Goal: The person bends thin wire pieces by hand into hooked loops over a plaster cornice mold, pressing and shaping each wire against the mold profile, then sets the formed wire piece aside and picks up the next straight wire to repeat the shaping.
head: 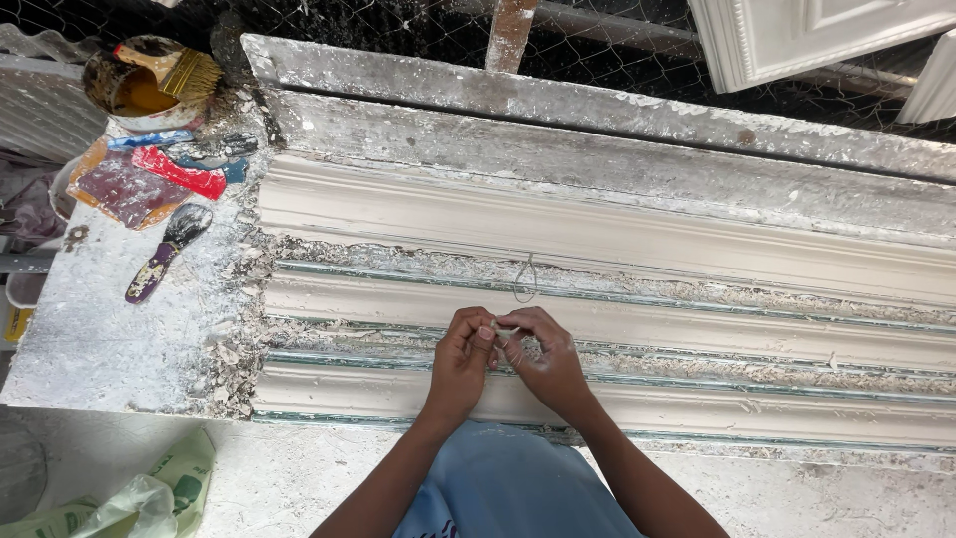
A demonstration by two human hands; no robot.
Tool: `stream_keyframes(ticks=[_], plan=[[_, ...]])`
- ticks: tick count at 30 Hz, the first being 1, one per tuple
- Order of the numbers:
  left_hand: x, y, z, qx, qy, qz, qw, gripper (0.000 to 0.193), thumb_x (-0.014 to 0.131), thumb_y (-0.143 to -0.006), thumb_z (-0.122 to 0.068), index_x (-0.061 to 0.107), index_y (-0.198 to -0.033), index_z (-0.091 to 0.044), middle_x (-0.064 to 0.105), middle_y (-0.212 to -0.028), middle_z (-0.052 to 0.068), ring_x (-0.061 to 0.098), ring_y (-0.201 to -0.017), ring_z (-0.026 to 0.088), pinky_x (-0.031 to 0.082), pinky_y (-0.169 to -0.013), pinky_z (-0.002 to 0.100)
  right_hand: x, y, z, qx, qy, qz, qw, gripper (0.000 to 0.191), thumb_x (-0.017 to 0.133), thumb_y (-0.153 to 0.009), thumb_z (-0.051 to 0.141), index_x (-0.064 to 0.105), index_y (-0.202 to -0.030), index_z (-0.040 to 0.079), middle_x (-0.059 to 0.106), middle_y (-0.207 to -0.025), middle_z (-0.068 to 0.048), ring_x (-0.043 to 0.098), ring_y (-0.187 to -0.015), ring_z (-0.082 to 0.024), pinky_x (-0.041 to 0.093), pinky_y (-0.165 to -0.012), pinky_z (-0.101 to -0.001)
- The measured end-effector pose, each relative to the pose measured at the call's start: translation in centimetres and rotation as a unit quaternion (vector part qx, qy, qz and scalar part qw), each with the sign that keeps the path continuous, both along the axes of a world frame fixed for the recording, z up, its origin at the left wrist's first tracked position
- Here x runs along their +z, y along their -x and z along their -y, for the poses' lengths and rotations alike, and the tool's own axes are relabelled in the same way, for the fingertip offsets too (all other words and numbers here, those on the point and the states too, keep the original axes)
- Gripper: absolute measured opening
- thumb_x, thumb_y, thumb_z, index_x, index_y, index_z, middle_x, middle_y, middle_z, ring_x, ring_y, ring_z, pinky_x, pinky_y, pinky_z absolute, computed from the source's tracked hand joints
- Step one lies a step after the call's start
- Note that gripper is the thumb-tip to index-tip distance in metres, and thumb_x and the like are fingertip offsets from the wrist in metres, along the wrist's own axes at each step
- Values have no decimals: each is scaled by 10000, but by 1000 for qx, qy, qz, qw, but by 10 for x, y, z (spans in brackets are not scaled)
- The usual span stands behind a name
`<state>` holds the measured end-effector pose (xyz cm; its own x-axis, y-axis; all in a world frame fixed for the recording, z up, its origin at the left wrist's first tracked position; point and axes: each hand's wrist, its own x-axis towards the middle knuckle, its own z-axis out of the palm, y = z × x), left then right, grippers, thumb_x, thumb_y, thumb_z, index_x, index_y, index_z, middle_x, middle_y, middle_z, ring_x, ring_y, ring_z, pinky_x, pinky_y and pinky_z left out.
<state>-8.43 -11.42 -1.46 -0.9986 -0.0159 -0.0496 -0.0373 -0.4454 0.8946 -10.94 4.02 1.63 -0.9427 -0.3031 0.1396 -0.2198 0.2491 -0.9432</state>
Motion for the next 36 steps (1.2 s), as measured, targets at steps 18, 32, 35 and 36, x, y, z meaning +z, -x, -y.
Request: stream_keyframes(ticks=[18, 32, 35, 36], plan=[[30, -2, -8, 60, 352, -33, 934, 206, 582, -1038, -258, 625, -1036, -56, 570, -594, 51, 515, -477, 143, 395, -483, 338, 1, 0, 5, -51, -60, -91, 993, 48, 594, -1009, 64, 632, -981, 51, 700, -1027, -88, 673, -1063, -259, 521, -928, -368], [33, 2, -1, -15, 359, 25, 933, 251, 705, -950, -300, 784, -1091, -108, 605, -597, 61, 478, -476, 119, 394, -477, 288, -15, 3, -21, -67, -46, -8, 997, 54, 589, -1016, 82, 623, -1001, 42, 699, -967, -68, 671, -857, -156, 551, -804, -305], [27, 5, 3, -10, 332, -54, 942, 269, 725, -938, -254, 755, -1095, -37, 666, -778, 83, 544, -587, 122, 465, -517, 282, -19, 10, -29, -84, 3, 5, 996, 56, 582, -1031, 72, 624, -1011, 42, 685, -1004, -62, 646, -894, -136, 545, -807, -283], [24, 7, 5, 7, 338, -106, 935, 254, 724, -947, -226, 747, -1080, -11, 644, -842, 116, 578, -655, 133, 494, -544, 278, -19, 12, -31, -97, 27, 25, 995, 57, 580, -1032, 69, 624, -1012, 39, 674, -1008, -63, 630, -892, -129, 538, -801, -275]])
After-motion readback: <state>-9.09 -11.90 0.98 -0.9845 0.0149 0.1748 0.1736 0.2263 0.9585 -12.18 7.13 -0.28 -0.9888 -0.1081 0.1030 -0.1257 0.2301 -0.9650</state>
